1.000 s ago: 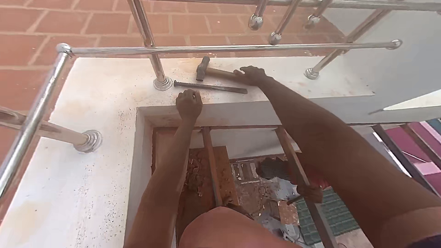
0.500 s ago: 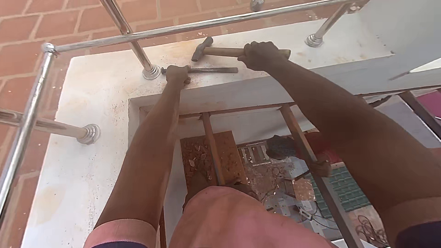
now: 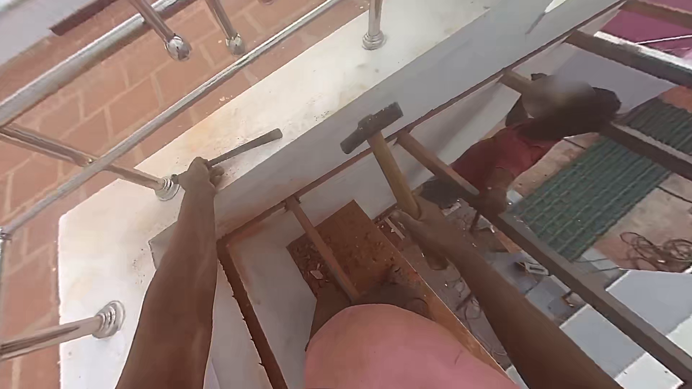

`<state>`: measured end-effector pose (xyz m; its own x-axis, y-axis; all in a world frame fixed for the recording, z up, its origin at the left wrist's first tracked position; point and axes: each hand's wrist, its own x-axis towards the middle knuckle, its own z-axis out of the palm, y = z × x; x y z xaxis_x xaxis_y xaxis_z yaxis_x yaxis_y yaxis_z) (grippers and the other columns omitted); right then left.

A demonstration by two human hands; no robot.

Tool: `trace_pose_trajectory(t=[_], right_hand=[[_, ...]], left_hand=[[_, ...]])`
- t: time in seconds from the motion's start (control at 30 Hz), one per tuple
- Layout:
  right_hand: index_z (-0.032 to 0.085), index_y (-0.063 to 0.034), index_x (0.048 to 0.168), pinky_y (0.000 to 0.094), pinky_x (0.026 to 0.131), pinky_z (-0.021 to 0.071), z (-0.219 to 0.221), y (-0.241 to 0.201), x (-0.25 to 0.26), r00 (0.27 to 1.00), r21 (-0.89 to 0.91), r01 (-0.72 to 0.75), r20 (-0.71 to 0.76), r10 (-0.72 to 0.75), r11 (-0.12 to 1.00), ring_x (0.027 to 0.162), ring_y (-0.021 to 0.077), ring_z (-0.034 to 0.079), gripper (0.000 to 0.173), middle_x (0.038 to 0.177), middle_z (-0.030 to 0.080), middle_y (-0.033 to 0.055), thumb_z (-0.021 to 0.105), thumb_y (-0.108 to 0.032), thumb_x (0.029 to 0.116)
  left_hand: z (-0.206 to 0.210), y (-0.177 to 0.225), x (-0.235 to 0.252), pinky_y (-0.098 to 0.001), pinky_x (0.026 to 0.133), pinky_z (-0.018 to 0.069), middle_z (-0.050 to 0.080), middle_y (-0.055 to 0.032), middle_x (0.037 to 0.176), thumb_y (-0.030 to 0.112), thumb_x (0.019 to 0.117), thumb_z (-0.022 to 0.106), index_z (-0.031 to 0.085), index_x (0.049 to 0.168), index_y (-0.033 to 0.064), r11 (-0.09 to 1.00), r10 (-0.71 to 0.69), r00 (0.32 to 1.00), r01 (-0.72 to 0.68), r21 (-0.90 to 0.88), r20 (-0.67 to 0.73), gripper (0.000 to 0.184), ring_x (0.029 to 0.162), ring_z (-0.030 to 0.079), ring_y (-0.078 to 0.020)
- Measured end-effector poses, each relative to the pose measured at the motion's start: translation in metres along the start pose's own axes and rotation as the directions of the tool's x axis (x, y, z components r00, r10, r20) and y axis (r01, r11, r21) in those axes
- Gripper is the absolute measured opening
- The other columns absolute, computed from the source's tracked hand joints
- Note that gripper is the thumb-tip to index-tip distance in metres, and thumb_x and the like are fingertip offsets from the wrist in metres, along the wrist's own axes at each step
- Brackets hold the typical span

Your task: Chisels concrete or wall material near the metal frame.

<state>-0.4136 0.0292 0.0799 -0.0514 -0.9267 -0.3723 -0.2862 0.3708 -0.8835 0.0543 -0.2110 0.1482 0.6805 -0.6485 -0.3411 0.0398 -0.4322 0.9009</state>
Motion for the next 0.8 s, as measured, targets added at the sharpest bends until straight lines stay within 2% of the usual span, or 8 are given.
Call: trace_pose_trajectory(t=[0.13, 0.2, 0.27, 0.37, 0.43, 0.57, 0.67, 0.8], right_hand=[[0.058, -0.0041, 0.124, 0.0387, 0.051, 0.0547, 0.014, 0.073, -0.047, 0.962, 0.322, -0.244, -0.034, 0.269, 0.915, 0.053, 0.0217, 0.059, 0.033, 0.072, 0.061, 0.0121, 0.071, -0.019, 0.0970], [0.053, -0.0023, 0.124, 0.0331, 0.049, 0.0541, 0.020, 0.091, -0.061, 0.910, 0.522, -0.369, 0.034, 0.414, 0.769, 0.049, 0.0177, 0.056, 0.030, 0.066, 0.056, 0.0090, 0.067, -0.013, 0.0999], [0.050, -0.0019, 0.123, 0.0313, 0.046, 0.0535, 0.022, 0.103, -0.069, 0.870, 0.632, -0.413, 0.060, 0.490, 0.656, 0.047, 0.0158, 0.054, 0.026, 0.066, 0.052, 0.0071, 0.063, -0.009, 0.1014], [0.048, -0.0025, 0.120, 0.0307, 0.045, 0.0536, 0.018, 0.101, -0.082, 0.836, 0.639, -0.428, 0.011, 0.549, 0.639, 0.047, 0.0147, 0.053, 0.020, 0.068, 0.051, 0.0058, 0.059, -0.007, 0.1032], [0.051, -0.0016, 0.114, 0.0304, 0.044, 0.0529, 0.022, 0.088, -0.089, 0.838, 0.615, -0.364, -0.110, 0.534, 0.699, 0.045, 0.0151, 0.053, 0.016, 0.064, 0.051, 0.0064, 0.060, -0.005, 0.1019], [0.055, -0.0028, 0.121, 0.0340, 0.048, 0.0550, 0.055, 0.060, -0.098, 0.824, 0.498, -0.096, -0.446, 0.350, 0.862, 0.047, 0.0175, 0.058, 0.028, 0.062, 0.056, 0.0062, 0.063, -0.015, 0.0971], [0.058, -0.0092, 0.113, 0.0316, 0.050, 0.0577, 0.076, 0.038, -0.090, 0.698, 0.381, 0.159, -0.696, 0.169, 0.911, 0.049, 0.0119, 0.061, 0.030, 0.063, 0.061, -0.0025, 0.066, -0.024, 0.0894], [0.056, -0.0180, 0.102, 0.0274, 0.051, 0.0564, 0.060, -0.010, -0.075, 0.536, 0.337, 0.421, -0.841, 0.068, 0.842, 0.052, 0.0070, 0.059, 0.011, 0.067, 0.059, -0.0089, 0.063, -0.023, 0.0961]], left_hand=[[0.005, -0.006, -0.020, -0.0458, 0.080, 0.0598, 0.060, -0.0193, 0.116, 0.030, 0.1091, 0.033, 0.038, 0.139, 0.0042, 0.904, 0.159, 0.986, -0.127, -0.407, 0.046, 0.040, 0.094, 0.067, -0.0277], [0.010, -0.004, -0.033, -0.0518, 0.085, 0.0590, 0.056, -0.0151, 0.104, 0.031, 0.1114, 0.029, 0.040, 0.130, 0.0067, 0.824, 0.245, 0.969, -0.188, -0.535, 0.037, 0.033, 0.091, 0.066, -0.0280], [0.023, 0.011, -0.047, -0.0515, 0.078, 0.0581, 0.049, -0.0046, 0.075, 0.034, 0.1132, 0.027, 0.044, 0.107, 0.0120, 0.770, 0.379, 0.923, -0.270, -0.578, 0.074, 0.028, 0.069, 0.059, -0.0218], [0.048, 0.042, -0.083, -0.0289, 0.054, 0.0506, 0.041, 0.0074, 0.061, 0.035, 0.1145, 0.025, 0.045, 0.101, 0.0188, 0.750, 0.570, 0.779, -0.365, -0.551, 0.260, 0.030, 0.049, 0.046, -0.0085], [0.066, 0.059, -0.112, -0.0207, 0.042, 0.0441, 0.041, 0.0091, 0.058, 0.037, 0.1148, 0.024, 0.049, 0.104, 0.0182, 0.751, 0.632, 0.673, -0.408, -0.520, 0.384, 0.032, 0.041, 0.041, -0.0049], [0.093, 0.066, -0.142, -0.0194, 0.040, 0.0424, 0.044, 0.0090, 0.061, 0.032, 0.1146, 0.028, 0.051, 0.108, 0.0168, 0.772, 0.629, 0.399, -0.423, -0.475, 0.667, 0.028, 0.042, 0.042, -0.0046], [0.112, 0.058, -0.148, -0.0187, 0.040, 0.0400, 0.046, 0.0095, 0.063, 0.028, 0.1140, 0.031, 0.052, 0.107, 0.0165, 0.800, 0.571, 0.259, -0.390, -0.456, 0.779, 0.025, 0.043, 0.040, -0.0037], [0.153, 0.051, -0.147, -0.0178, 0.042, 0.0414, 0.049, 0.0089, 0.064, 0.023, 0.1131, 0.028, 0.055, 0.111, 0.0118, 0.841, 0.468, 0.082, -0.345, -0.416, 0.880, 0.030, 0.044, 0.042, -0.0029]])
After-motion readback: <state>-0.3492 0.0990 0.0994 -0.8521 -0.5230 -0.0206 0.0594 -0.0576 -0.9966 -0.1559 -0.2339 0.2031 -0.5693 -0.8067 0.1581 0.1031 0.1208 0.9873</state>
